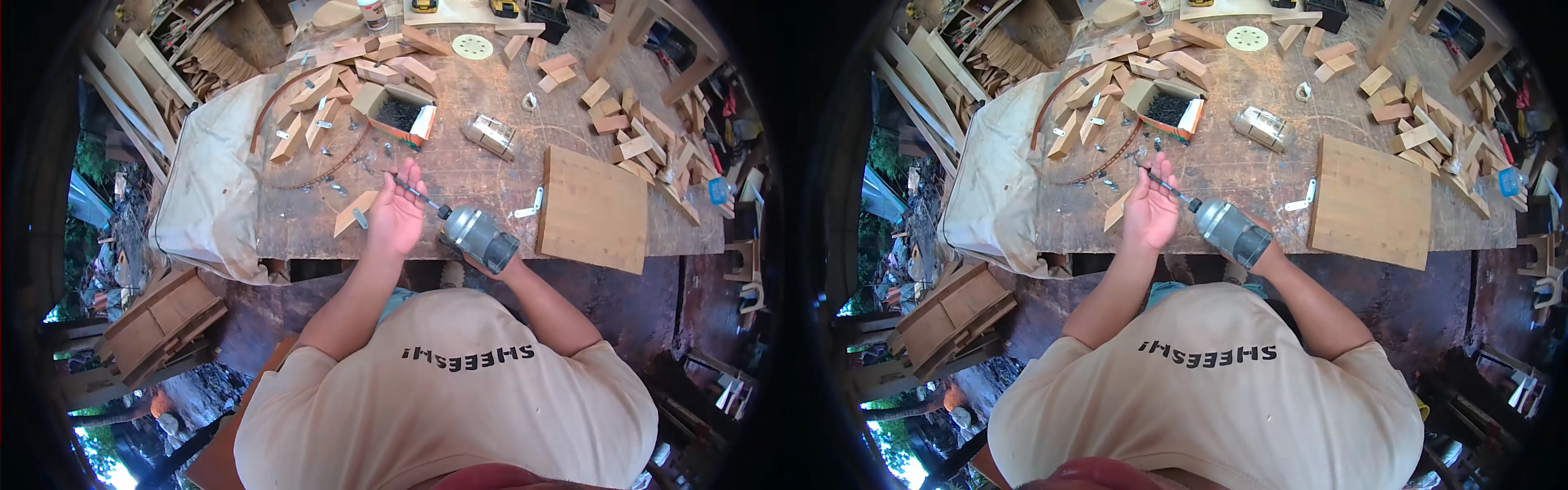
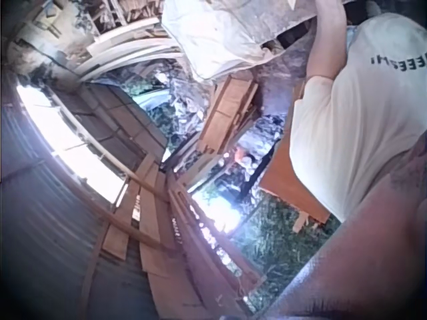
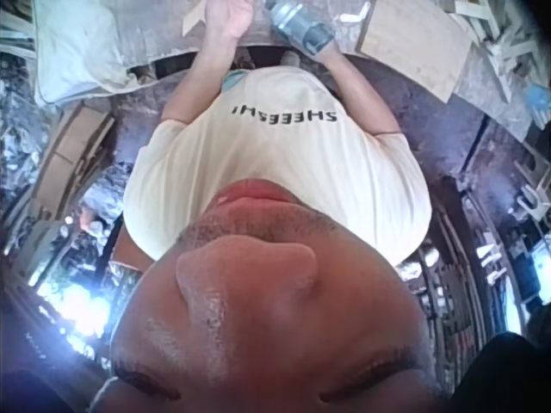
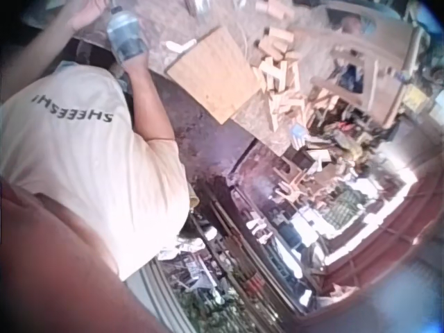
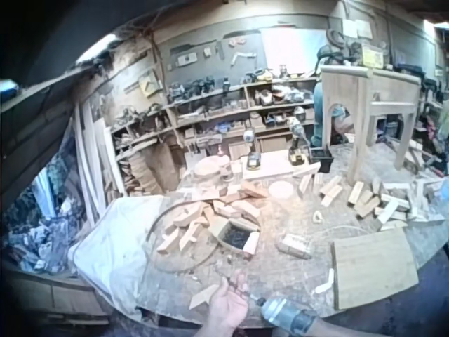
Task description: The person attaches metal brackets to small wooden blocks using an impact driver and screws, handling multiple pieces and hardware components on a workbench.
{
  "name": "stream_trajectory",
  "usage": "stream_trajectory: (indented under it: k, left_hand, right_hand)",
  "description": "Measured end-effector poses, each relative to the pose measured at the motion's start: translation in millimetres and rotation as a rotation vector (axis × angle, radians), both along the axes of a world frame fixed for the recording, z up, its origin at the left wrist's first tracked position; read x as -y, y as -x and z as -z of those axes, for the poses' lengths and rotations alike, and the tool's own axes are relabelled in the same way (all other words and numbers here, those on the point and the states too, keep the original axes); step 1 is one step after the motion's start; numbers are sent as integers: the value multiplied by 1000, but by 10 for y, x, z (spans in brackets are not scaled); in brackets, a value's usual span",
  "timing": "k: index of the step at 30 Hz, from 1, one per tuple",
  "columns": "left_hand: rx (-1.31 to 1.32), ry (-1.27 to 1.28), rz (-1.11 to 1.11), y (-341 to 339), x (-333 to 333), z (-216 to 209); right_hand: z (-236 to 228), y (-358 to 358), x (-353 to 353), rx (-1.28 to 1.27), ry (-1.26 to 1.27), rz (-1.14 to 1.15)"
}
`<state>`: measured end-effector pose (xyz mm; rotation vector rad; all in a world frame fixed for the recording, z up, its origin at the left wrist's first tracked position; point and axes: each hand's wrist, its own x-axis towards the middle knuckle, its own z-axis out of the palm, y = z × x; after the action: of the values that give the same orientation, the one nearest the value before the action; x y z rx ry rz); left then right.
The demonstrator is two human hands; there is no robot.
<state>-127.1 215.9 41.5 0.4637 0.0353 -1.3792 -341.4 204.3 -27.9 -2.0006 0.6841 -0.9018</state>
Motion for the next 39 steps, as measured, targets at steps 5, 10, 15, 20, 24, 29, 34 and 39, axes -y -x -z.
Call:
stream_trajectory:
  k: [5, 10, 15, 20, 24, 29, 34, 39]
  left_hand:
    - [-38, 44, 8, 5, -19, 9]
    - [8, 25, -15, 23, -69, -13]
    - [228, 52, 34, 0, -105, -7]
    - [438, 65, 112, -252, -68, 162]
    - [684, 94, 158, -578, -139, 155]
    - [1221, 179, 78, -1134, -338, 330]
    - [1768, 72, -60, -1483, -550, 481]
    - [1941, -1, -102, -1495, -706, 680]
  right_hand:
    - [10, 14, 9, -24, 54, -8]
    - [-63, 24, 0, -129, 101, -15]
    - [-70, 39, 7, -189, 120, -93]
    - [-187, -13, 13, -410, 198, -94]
    - [-350, 46, 15, -434, 248, -150]
    - [-879, -103, 152, -356, 65, -262]
    - [-1478, -765, 454, -490, 25, -362]
    - [-1731, -1459, 714, -724, -186, -472]
